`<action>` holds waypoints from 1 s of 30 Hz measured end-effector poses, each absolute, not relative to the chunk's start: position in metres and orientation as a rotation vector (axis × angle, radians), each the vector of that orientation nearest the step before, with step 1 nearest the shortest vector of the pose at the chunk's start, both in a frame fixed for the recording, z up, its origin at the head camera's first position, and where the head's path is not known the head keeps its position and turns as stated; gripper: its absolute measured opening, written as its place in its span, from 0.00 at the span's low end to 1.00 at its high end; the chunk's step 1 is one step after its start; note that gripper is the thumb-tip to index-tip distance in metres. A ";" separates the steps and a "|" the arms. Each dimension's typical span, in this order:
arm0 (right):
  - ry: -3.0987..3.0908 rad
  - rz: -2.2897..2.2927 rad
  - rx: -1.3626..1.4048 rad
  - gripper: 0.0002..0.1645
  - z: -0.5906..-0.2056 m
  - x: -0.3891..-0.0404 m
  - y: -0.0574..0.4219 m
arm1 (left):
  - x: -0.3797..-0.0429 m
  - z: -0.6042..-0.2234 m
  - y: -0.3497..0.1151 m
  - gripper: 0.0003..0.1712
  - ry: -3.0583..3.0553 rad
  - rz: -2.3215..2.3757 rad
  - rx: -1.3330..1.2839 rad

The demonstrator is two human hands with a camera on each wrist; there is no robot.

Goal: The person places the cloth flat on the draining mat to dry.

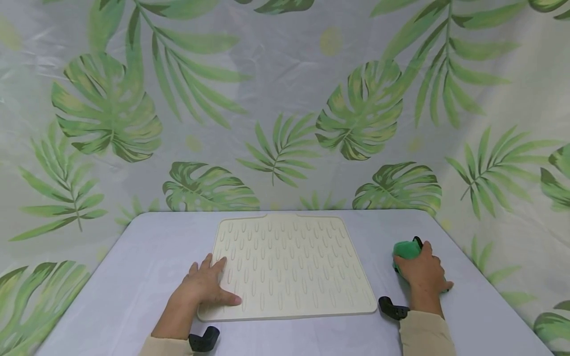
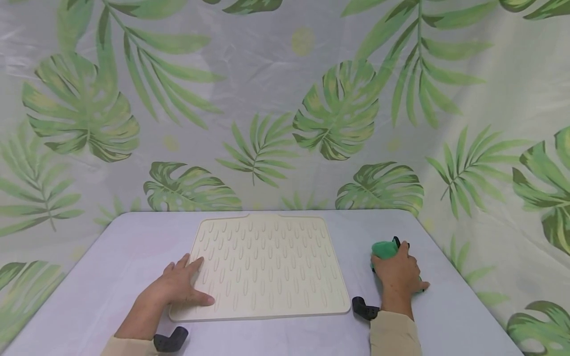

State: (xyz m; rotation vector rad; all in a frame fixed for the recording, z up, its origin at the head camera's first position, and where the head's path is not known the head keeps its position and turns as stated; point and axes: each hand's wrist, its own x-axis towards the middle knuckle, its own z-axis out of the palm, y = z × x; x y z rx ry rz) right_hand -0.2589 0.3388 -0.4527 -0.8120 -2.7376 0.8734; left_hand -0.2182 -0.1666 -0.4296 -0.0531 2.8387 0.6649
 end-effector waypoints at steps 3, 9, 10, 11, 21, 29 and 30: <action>-2.729 0.829 -0.767 0.58 -0.452 -0.258 0.336 | -0.218 -0.430 -0.167 0.75 2.840 0.668 -0.047; -2.712 0.768 -0.695 0.55 -0.451 -0.257 0.333 | -0.218 -0.430 -0.167 0.74 2.840 0.674 -0.038; -2.711 0.770 -0.687 0.54 -0.451 -0.256 0.333 | -0.218 -0.430 -0.167 0.75 2.841 0.674 -0.036; -2.709 0.777 -0.680 0.54 -0.451 -0.256 0.333 | -0.218 -0.430 -0.167 0.74 2.841 0.673 -0.032; -2.675 0.836 -0.695 0.52 -0.447 -0.254 0.337 | -0.217 -0.430 -0.166 0.74 2.847 0.660 -0.017; -2.574 0.865 -0.766 0.47 -0.447 -0.256 0.338 | -0.217 -0.428 -0.166 0.74 2.840 0.656 -0.023; -2.561 0.875 -0.778 0.47 -0.447 -0.256 0.338 | -0.217 -0.428 -0.167 0.74 2.840 0.658 -0.023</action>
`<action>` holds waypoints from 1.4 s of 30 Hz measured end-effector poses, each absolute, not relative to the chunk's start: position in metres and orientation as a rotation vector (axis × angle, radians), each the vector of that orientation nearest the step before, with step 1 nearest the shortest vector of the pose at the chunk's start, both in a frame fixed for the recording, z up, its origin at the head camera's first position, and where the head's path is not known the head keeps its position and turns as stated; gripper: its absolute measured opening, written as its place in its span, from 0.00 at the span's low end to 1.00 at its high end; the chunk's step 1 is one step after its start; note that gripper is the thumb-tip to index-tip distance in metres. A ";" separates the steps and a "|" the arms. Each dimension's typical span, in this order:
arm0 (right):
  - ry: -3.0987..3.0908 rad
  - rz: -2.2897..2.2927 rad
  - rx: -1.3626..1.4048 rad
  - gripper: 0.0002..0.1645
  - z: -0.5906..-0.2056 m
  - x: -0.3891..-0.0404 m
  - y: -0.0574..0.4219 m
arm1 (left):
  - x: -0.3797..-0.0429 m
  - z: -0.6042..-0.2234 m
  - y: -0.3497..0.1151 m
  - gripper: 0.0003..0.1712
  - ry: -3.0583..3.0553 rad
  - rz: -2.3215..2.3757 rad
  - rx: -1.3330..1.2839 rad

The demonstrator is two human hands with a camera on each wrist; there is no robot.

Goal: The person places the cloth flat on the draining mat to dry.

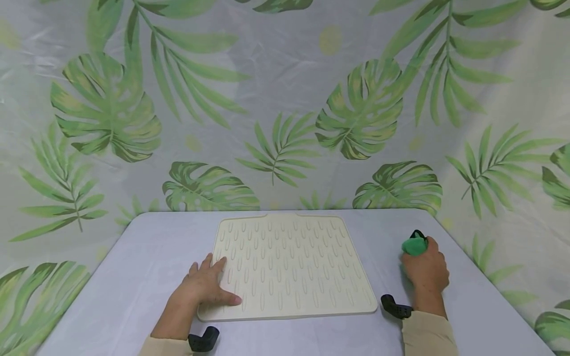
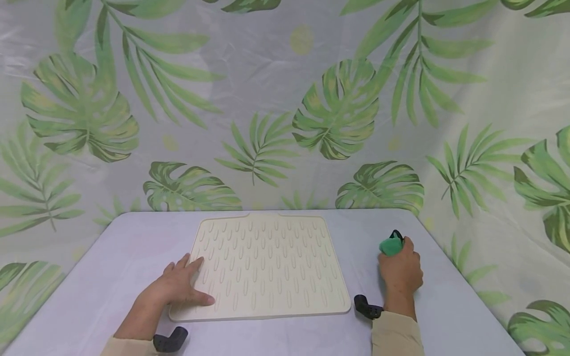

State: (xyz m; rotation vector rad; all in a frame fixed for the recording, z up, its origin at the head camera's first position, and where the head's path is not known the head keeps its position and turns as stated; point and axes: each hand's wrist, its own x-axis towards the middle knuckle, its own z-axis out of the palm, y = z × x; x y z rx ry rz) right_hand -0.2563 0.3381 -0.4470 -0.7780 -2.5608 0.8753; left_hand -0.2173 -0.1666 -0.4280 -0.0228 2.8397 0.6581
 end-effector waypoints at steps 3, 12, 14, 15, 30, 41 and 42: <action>-2.512 0.912 -0.802 0.47 -0.447 -0.258 0.339 | -0.217 -0.427 -0.166 0.74 2.842 0.654 -0.015; -2.254 1.034 -0.821 0.44 -0.444 -0.258 0.338 | -0.216 -0.426 -0.166 0.75 2.837 0.652 -0.014; -2.211 1.069 -0.830 0.46 -0.442 -0.258 0.337 | -0.216 -0.426 -0.166 0.75 2.837 0.654 -0.019; -2.189 1.086 -0.834 0.47 -0.441 -0.258 0.336 | -0.216 -0.426 -0.166 0.75 2.838 0.656 -0.019; -1.968 1.272 -0.813 0.55 -0.437 -0.263 0.325 | -0.216 -0.427 -0.165 0.74 2.848 0.658 -0.021; -1.811 1.304 -0.769 0.52 -0.431 -0.266 0.312 | -0.217 -0.428 -0.165 0.75 2.851 0.664 -0.024; -1.812 1.301 -0.760 0.52 -0.430 -0.266 0.311 | -0.217 -0.428 -0.165 0.75 2.853 0.664 -0.023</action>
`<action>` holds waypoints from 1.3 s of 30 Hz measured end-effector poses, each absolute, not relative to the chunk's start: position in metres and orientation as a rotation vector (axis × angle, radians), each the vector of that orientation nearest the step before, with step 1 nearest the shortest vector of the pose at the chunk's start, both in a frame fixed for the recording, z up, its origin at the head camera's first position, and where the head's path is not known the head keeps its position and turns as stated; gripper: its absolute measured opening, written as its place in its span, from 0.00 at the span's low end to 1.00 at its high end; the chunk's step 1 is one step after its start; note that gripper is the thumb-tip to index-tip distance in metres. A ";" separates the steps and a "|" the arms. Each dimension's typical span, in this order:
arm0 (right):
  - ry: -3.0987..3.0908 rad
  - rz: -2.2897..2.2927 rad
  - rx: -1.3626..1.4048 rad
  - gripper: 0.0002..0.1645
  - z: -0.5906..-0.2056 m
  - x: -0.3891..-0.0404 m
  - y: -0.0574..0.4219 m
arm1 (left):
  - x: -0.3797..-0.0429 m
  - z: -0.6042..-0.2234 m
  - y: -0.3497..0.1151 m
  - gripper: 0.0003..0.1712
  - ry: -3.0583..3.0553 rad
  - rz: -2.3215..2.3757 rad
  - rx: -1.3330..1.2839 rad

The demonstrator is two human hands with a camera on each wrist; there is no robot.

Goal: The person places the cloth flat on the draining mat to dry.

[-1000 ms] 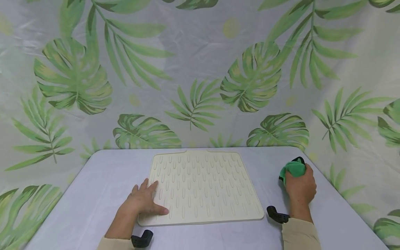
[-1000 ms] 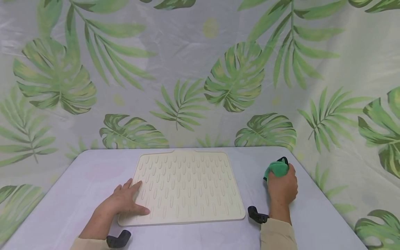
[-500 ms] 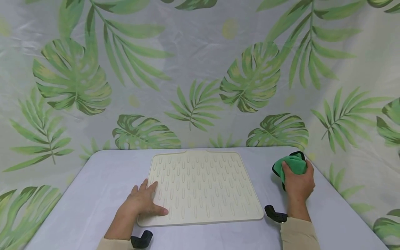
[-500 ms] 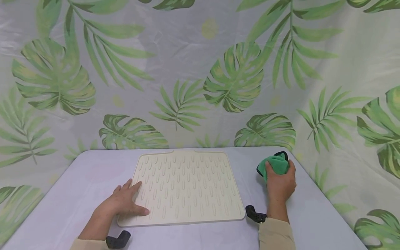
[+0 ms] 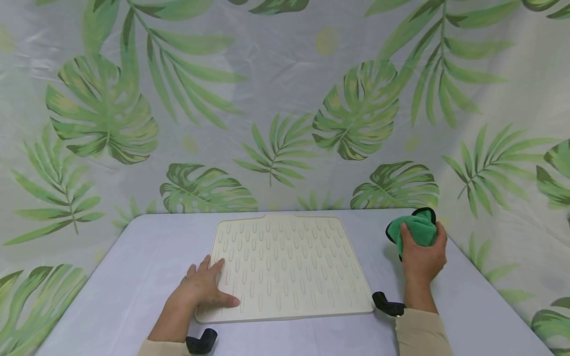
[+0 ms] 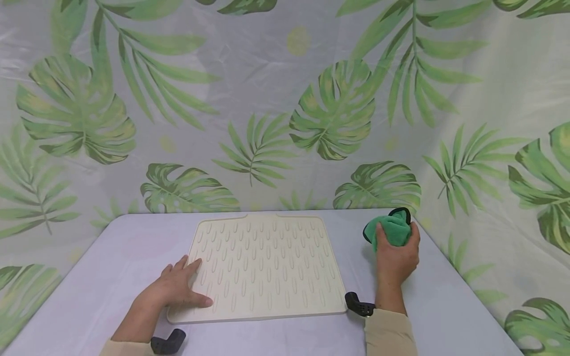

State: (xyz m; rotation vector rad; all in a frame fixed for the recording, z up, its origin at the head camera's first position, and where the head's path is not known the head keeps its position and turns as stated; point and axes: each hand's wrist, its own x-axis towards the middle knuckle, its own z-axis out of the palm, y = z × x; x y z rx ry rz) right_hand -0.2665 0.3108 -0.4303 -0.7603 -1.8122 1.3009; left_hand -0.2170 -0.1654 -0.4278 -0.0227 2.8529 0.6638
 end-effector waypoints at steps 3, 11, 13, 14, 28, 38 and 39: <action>-1.817 1.277 -0.732 0.51 -0.430 -0.268 0.308 | -0.217 -0.428 -0.166 0.75 2.855 0.663 -0.018; -1.825 1.273 -0.690 0.51 -0.427 -0.269 0.302 | -0.217 -0.428 -0.166 0.75 2.854 0.655 -0.015; -1.824 1.283 -0.679 0.51 -0.426 -0.269 0.299 | -0.217 -0.428 -0.166 0.75 2.855 0.653 -0.016; -1.823 1.287 -0.671 0.51 -0.426 -0.269 0.298 | -0.217 -0.428 -0.166 0.75 2.855 0.651 -0.016; -1.865 1.270 -0.570 0.50 -0.427 -0.272 0.281 | -0.217 -0.429 -0.166 0.75 2.859 0.653 -0.009; -1.875 1.278 -0.489 0.49 -0.426 -0.273 0.268 | -0.216 -0.427 -0.166 0.74 2.858 0.660 -0.009; -1.876 1.281 -0.481 0.48 -0.425 -0.272 0.266 | -0.216 -0.427 -0.166 0.74 2.857 0.662 -0.010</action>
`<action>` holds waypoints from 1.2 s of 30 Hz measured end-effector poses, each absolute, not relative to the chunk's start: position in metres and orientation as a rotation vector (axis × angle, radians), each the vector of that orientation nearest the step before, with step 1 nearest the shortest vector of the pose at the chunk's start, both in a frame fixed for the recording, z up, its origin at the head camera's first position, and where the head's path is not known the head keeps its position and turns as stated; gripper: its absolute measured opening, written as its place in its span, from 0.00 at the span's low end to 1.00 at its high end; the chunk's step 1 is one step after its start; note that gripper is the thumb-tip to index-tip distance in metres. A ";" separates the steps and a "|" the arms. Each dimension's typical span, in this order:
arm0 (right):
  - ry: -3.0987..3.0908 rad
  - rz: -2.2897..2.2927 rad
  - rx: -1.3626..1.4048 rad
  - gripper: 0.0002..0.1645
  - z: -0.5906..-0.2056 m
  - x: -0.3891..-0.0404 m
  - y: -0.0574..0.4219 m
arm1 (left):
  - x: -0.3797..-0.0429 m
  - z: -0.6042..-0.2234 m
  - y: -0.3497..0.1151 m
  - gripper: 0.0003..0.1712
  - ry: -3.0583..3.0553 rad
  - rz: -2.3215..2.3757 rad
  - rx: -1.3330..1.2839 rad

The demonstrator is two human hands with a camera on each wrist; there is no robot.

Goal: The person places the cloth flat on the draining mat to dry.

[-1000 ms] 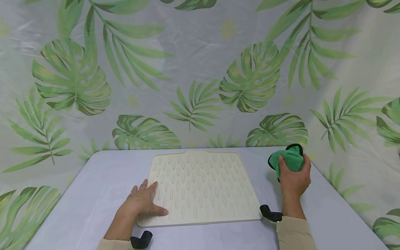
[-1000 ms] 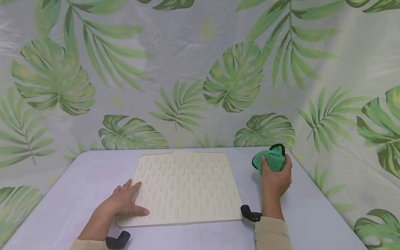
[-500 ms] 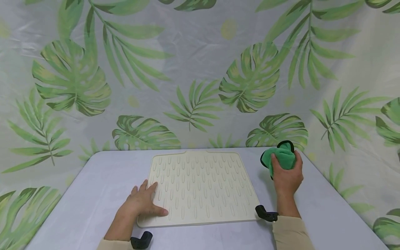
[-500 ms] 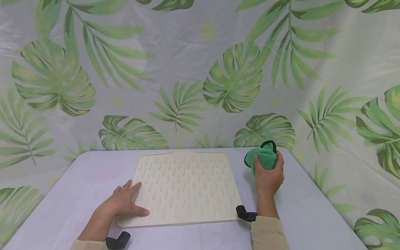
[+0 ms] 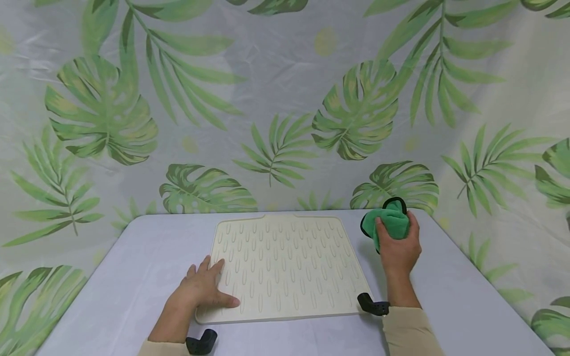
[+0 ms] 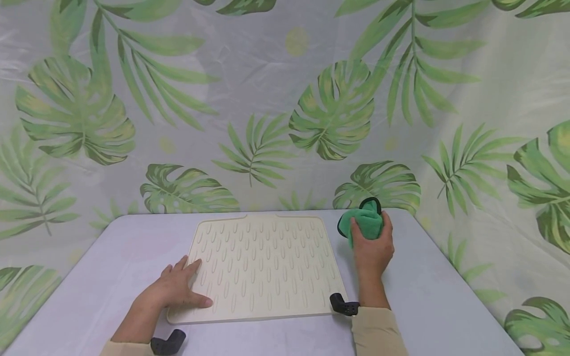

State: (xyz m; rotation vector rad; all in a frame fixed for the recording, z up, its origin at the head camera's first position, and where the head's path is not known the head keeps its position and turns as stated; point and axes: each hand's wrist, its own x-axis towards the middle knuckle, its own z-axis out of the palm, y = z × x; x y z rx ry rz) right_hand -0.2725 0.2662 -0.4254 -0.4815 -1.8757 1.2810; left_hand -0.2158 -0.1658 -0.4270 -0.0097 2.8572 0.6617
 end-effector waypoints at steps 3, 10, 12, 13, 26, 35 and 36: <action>-1.886 1.284 -0.466 0.48 -0.425 -0.272 0.263 | -0.216 -0.427 -0.166 0.75 2.855 0.665 -0.009; -1.901 1.269 -0.454 0.47 -0.426 -0.273 0.260 | -0.217 -0.428 -0.165 0.75 2.847 0.677 -0.011; -1.902 1.269 -0.452 0.48 -0.426 -0.273 0.259 | -0.217 -0.428 -0.165 0.74 2.848 0.674 -0.013; -1.902 1.268 -0.451 0.47 -0.426 -0.273 0.259 | -0.217 -0.428 -0.165 0.74 2.848 0.673 -0.014; -1.936 1.267 -0.397 0.48 -0.426 -0.274 0.251 | -0.219 -0.430 -0.165 0.75 2.855 0.671 -0.017; -1.969 1.246 -0.351 0.47 -0.429 -0.275 0.244 | -0.218 -0.429 -0.165 0.74 2.853 0.663 -0.017; -1.970 1.246 -0.349 0.47 -0.429 -0.275 0.244 | -0.218 -0.429 -0.165 0.74 2.852 0.661 -0.018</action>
